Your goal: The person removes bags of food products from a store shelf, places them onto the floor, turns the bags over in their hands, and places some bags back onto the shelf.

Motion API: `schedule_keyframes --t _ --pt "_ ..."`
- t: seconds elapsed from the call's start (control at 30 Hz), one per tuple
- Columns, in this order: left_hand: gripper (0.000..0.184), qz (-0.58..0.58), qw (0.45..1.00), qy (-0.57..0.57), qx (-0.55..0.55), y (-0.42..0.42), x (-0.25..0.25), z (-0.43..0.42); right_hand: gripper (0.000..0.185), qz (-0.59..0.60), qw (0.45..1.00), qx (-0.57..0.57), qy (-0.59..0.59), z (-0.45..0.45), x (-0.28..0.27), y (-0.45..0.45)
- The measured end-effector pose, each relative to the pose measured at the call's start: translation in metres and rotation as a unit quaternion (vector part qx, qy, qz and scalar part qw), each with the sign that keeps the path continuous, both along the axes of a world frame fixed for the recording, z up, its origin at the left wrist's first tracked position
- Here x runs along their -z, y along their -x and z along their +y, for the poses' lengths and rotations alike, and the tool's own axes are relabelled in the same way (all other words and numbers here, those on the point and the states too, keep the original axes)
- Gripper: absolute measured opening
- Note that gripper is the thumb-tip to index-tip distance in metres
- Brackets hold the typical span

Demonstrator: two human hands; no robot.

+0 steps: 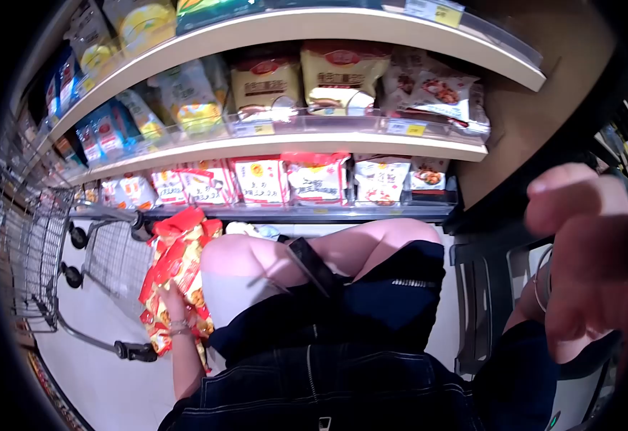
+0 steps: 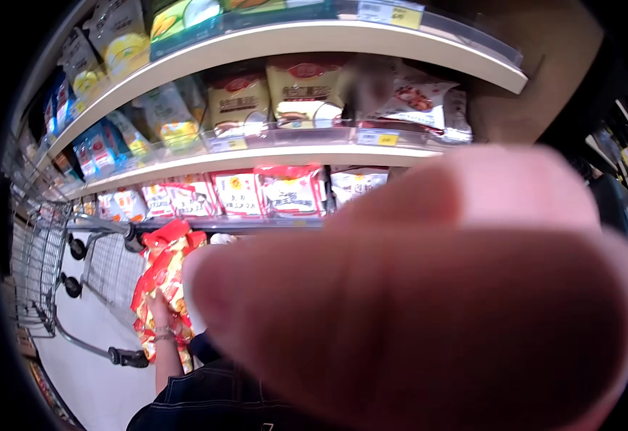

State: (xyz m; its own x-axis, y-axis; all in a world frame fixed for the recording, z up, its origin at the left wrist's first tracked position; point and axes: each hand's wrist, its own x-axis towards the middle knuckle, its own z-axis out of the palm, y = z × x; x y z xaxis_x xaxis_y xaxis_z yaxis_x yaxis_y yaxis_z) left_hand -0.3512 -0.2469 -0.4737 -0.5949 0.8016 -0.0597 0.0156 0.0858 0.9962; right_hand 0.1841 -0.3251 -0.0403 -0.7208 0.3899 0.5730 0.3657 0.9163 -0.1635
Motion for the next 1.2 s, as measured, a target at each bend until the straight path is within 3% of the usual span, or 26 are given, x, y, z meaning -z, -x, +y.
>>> schedule_keyframes --t 0.03,0.13,0.23,0.37,0.5,0.53,0.7,0.8,0.83,0.93,1.1,1.17,1.2 --pt "0.015 0.039 0.999 -0.012 0.011 0.017 0.022 0.003 0.032 -0.007 1.000 0.000 0.011 0.000 0.003 0.006" --pt "0.014 0.039 0.999 -0.016 0.017 -0.024 -0.019 -0.003 0.034 -0.030 0.999 0.005 0.033 0.003 0.017 0.028" --pt "0.015 0.020 1.000 0.009 -0.010 -0.036 -0.029 -0.002 0.037 -0.032 0.998 0.025 0.038 -0.001 0.030 0.046" --pt "0.021 0.041 0.999 -0.022 0.017 -0.028 -0.019 -0.002 0.035 -0.017 0.999 0.028 0.043 0.002 0.043 0.055" --pt "0.024 0.046 0.998 0.023 0.027 -0.017 -0.012 -0.004 0.033 0.002 0.998 0.038 0.040 0.001 0.045 0.054" --pt "0.026 0.051 0.995 0.082 0.020 -0.011 -0.010 -0.004 0.033 0.006 0.998 0.042 0.041 0.000 0.045 0.054" --pt "0.032 0.128 0.991 0.035 0.022 -0.007 -0.002 -0.004 0.031 0.013 0.997 0.055 0.043 -0.005 0.048 0.055" --pt "0.040 0.029 0.999 0.011 -0.013 0.013 0.019 0.000 0.030 0.017 0.996 0.067 0.050 -0.005 0.054 0.060" --pt "0.030 0.005 1.000 -0.024 -0.019 0.008 0.017 0.000 0.029 0.023 0.996 0.068 0.050 -0.001 0.059 0.062" --pt "0.015 -0.074 0.996 0.020 -0.042 -0.015 -0.008 -0.005 0.029 0.074 0.996 0.044 0.038 0.024 0.105 0.064" --pt "0.024 -0.006 0.999 0.035 -0.016 -0.012 0.017 -0.012 0.037 0.101 0.972 0.086 0.193 0.048 0.180 0.077" --pt "0.030 0.007 0.999 0.037 -0.033 -0.015 0.021 -0.012 0.034 0.151 0.934 0.078 0.314 0.044 0.219 0.084" --pt "0.035 0.129 0.984 0.081 -0.091 -0.005 0.044 -0.007 0.032 0.171 0.909 0.085 0.370 0.040 0.235 0.090"
